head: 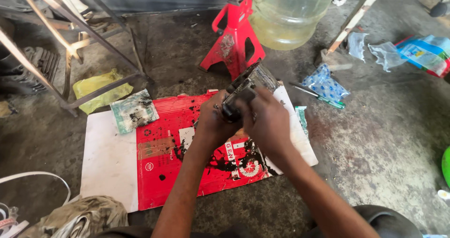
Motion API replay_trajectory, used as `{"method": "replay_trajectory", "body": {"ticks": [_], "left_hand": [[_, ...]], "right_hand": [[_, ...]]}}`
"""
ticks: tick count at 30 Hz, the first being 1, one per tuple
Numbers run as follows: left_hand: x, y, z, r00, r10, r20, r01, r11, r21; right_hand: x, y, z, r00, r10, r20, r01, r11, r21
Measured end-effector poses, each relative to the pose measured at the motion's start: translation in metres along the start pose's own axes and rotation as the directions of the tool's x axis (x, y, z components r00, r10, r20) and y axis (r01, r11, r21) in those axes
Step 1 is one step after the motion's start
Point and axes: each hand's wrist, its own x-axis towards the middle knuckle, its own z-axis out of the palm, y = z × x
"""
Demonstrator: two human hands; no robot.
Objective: The person scrapes carbon deposits and old gasket material from an engine component using a small blade and wipes the surface with a cloth.
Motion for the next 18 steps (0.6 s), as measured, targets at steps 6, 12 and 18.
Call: {"method": "replay_trajectory", "body": {"ticks": [6,12,18], "left_hand": [[0.002,0.001,0.0,0.994,0.106,-0.011,-0.103,0.982,0.157],[0.003,0.003,0.002,0.999,0.047,-0.025,-0.041,0.979,0.202],[0.0,0.004,0.001,0.997,0.08,-0.017,-0.078,0.993,0.092]], "right_hand": [[-0.007,-0.007,0.002,0.989,-0.138,-0.061,0.146,0.977,0.156],[0.0,-0.007,-0.002,0.992,-0.114,-0.053,0.116,0.993,0.024],[0.011,0.006,-0.012,0.998,-0.049,-0.036,0.05,0.999,0.005]]}}
